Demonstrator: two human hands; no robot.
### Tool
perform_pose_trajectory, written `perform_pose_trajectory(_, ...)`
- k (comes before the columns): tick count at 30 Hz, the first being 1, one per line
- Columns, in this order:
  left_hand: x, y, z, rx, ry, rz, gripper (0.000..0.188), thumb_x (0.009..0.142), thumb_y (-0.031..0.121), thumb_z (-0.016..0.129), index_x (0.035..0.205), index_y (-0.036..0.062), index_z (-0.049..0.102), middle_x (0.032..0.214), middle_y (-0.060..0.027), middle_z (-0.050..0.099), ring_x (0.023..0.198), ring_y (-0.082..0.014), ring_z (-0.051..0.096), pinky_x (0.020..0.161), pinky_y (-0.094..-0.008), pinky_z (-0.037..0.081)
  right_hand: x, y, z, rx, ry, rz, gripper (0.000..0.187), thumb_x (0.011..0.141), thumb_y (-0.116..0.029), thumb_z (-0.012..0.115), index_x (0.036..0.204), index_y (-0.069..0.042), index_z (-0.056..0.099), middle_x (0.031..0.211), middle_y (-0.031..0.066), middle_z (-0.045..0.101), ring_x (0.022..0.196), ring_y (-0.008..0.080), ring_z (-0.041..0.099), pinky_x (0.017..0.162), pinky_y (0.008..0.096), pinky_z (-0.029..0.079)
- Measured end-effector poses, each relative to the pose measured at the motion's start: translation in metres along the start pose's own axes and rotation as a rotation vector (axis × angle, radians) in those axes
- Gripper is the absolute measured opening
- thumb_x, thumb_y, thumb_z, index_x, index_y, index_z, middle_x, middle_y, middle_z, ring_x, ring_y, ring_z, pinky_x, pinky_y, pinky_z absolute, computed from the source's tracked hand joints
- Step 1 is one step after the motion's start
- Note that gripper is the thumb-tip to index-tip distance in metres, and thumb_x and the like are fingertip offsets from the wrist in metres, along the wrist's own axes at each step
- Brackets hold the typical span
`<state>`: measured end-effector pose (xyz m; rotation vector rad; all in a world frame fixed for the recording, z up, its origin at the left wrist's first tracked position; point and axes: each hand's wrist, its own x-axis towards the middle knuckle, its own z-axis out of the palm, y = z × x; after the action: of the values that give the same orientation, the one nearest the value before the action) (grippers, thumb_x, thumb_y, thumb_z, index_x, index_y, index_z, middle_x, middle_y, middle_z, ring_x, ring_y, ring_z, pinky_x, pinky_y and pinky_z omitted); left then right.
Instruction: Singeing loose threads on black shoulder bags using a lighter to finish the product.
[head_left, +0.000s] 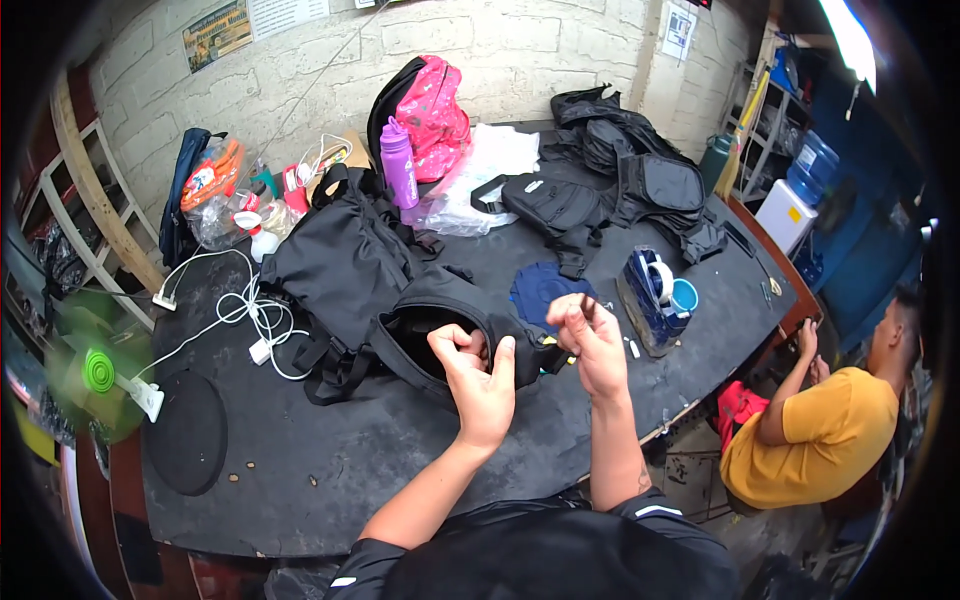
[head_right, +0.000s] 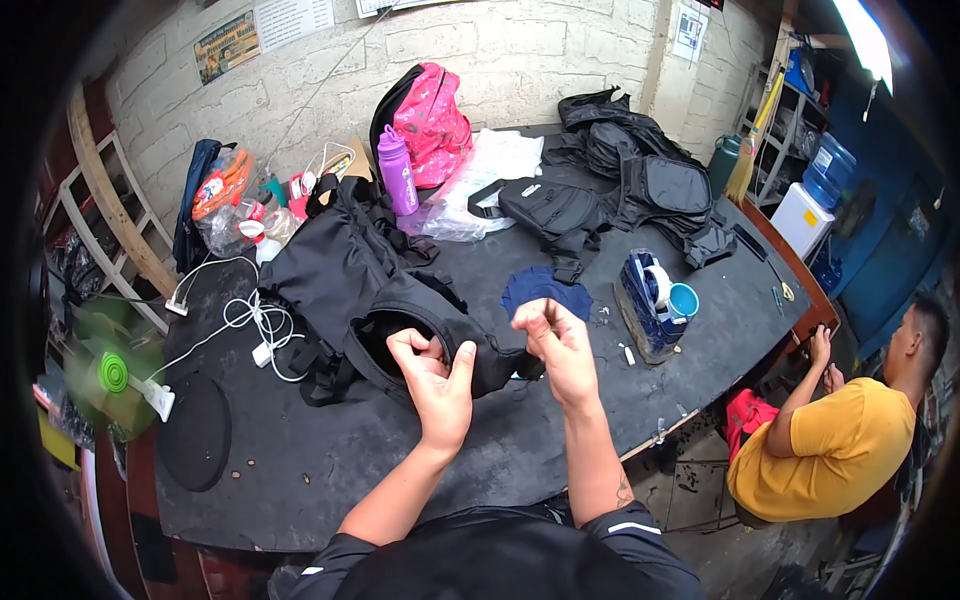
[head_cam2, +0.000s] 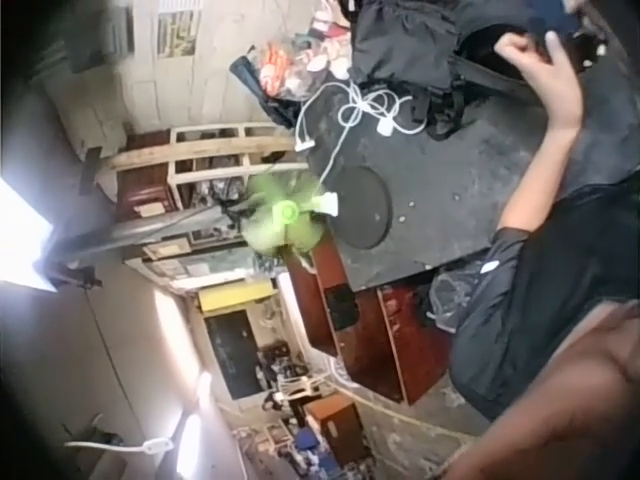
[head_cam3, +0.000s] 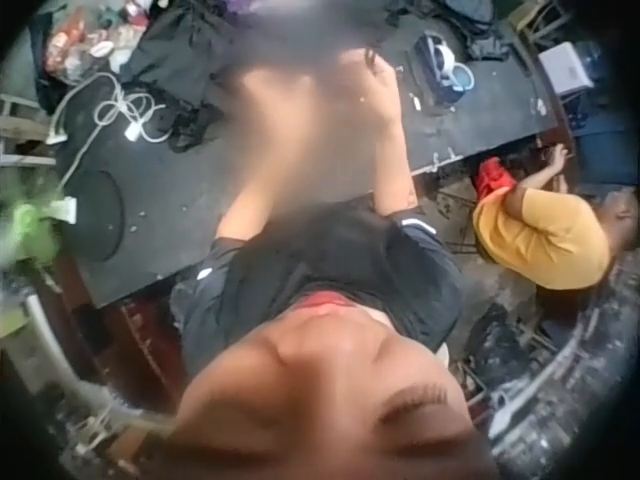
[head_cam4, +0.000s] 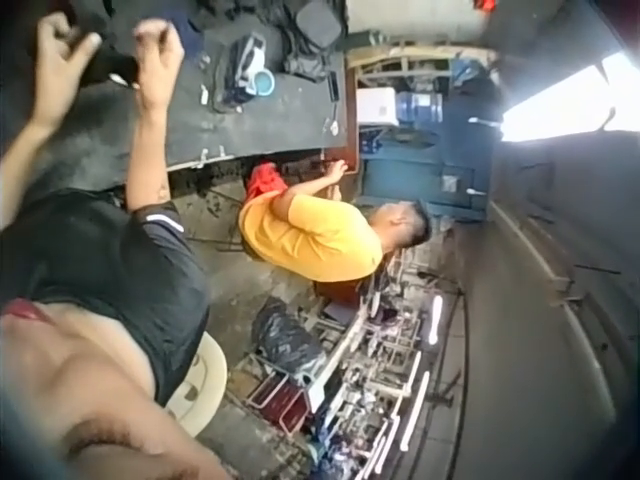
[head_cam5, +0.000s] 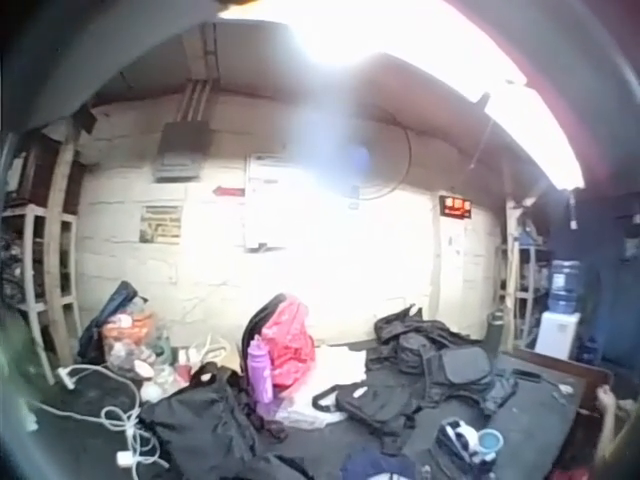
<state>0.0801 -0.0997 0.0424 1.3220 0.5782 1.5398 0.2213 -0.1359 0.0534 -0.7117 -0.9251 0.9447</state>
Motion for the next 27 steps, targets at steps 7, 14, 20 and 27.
perform_pose_trajectory(7,0.003,0.009,-0.002,0.267,-0.114,0.171,0.026,0.083,-0.001,0.056,0.107,0.0026,0.064,0.099,-0.0142,0.062,0.084,-0.0196,0.059,0.078,-0.0293,0.046,0.006,0.008,0.006,-0.077,-0.076,0.014,0.018,0.089,-0.018,0.061,0.081,-0.003,0.055,0.077,-0.0013,0.051,0.062,0.0017,0.039,0.056,0.0174,0.031)
perform_pose_trajectory(14,0.005,0.014,-0.003,0.289,-0.068,0.040,0.035,0.073,-0.002,0.069,0.107,0.0033,0.065,0.094,-0.0049,0.059,0.084,-0.0115,0.056,0.076,-0.0237,0.046,0.004,0.003,0.022,-0.357,0.047,-0.085,0.019,0.090,-0.019,0.061,0.082,-0.003,0.055,0.077,-0.0026,0.051,0.062,0.0030,0.037,0.056,0.0189,0.032)
perform_pose_trajectory(20,0.002,0.012,-0.003,0.303,-0.116,0.118,0.033,0.074,-0.003,0.068,0.106,0.0034,0.065,0.093,-0.0067,0.061,0.084,-0.0132,0.058,0.078,-0.0246,0.046,0.002,0.011,0.024,-0.255,-0.039,-0.022,0.013,0.088,-0.014,0.061,0.081,-0.003,0.056,0.073,-0.0047,0.050,0.064,0.0023,0.039,0.058,0.0187,0.033)
perform_pose_trajectory(27,0.012,0.023,-0.008,0.299,-0.180,0.154,0.021,0.075,-0.003,0.066,0.095,0.0011,0.067,0.086,-0.0066,0.065,0.079,-0.0126,0.056,0.074,-0.0242,0.044,0.004,0.013,0.030,-0.088,-0.053,-0.059,0.013,0.086,-0.010,0.063,0.077,-0.002,0.057,0.073,-0.0025,0.051,0.062,0.0053,0.042,0.056,0.0190,0.032)
